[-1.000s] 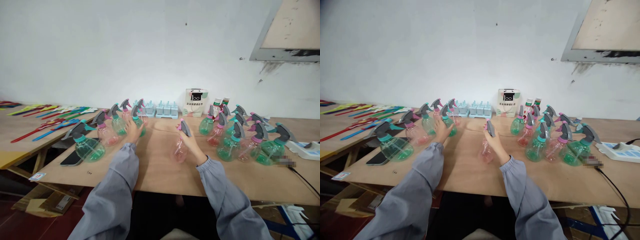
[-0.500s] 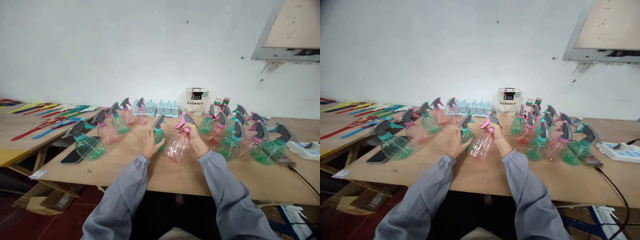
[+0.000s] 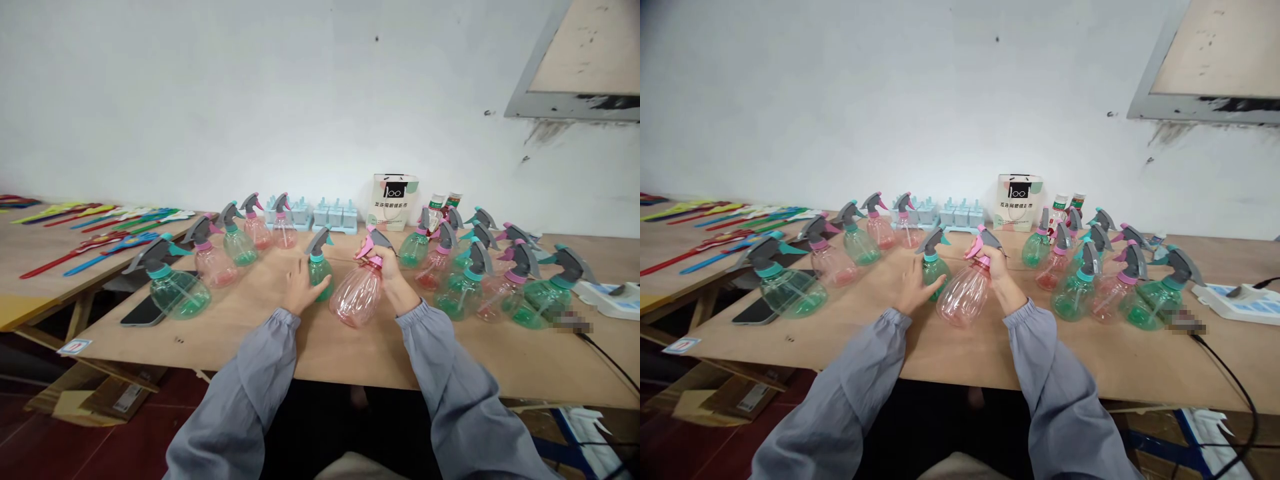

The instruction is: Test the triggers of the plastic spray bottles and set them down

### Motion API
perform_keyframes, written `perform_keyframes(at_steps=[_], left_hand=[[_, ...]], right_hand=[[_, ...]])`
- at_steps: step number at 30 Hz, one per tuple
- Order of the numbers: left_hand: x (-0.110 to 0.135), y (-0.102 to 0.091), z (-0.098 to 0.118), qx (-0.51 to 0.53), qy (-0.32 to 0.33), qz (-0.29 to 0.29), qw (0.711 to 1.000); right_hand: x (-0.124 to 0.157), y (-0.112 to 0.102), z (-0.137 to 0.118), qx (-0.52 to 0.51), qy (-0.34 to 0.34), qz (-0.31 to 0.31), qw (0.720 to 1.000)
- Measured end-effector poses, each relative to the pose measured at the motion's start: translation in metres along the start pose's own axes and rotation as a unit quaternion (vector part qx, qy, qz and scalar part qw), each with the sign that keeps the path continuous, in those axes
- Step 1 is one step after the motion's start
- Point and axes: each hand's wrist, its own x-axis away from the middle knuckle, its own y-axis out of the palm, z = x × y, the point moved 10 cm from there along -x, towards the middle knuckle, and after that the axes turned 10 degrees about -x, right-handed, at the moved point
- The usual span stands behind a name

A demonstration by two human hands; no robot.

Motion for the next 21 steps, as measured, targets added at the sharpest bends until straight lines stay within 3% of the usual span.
perform_keyframes(at_steps=[4, 10, 16, 21], left_hand=[[0.0, 0.002, 0.0, 0.007, -0.005, -0.016, 1.0], [0.0, 0.001, 0.0, 0.026, -0.002, -0.007, 1.0], [0.0, 0.0, 0.001, 0.044, 0.0, -0.005, 0.999], [0.0, 0.001, 0.001, 0.039, 0.003, -0.011, 0.999]], right_hand=[[0.001, 0.004, 0.004, 0.026, 0.028, -0.02, 0.999], [0.006, 0.002, -0.005, 0.039, -0.017, 0.013, 0.999], [0.006, 0.012, 0.002, 0.048, 0.013, -0.033, 0.998], [0.006, 0.007, -0.002, 0.047, -0.008, -0.02, 0.999]])
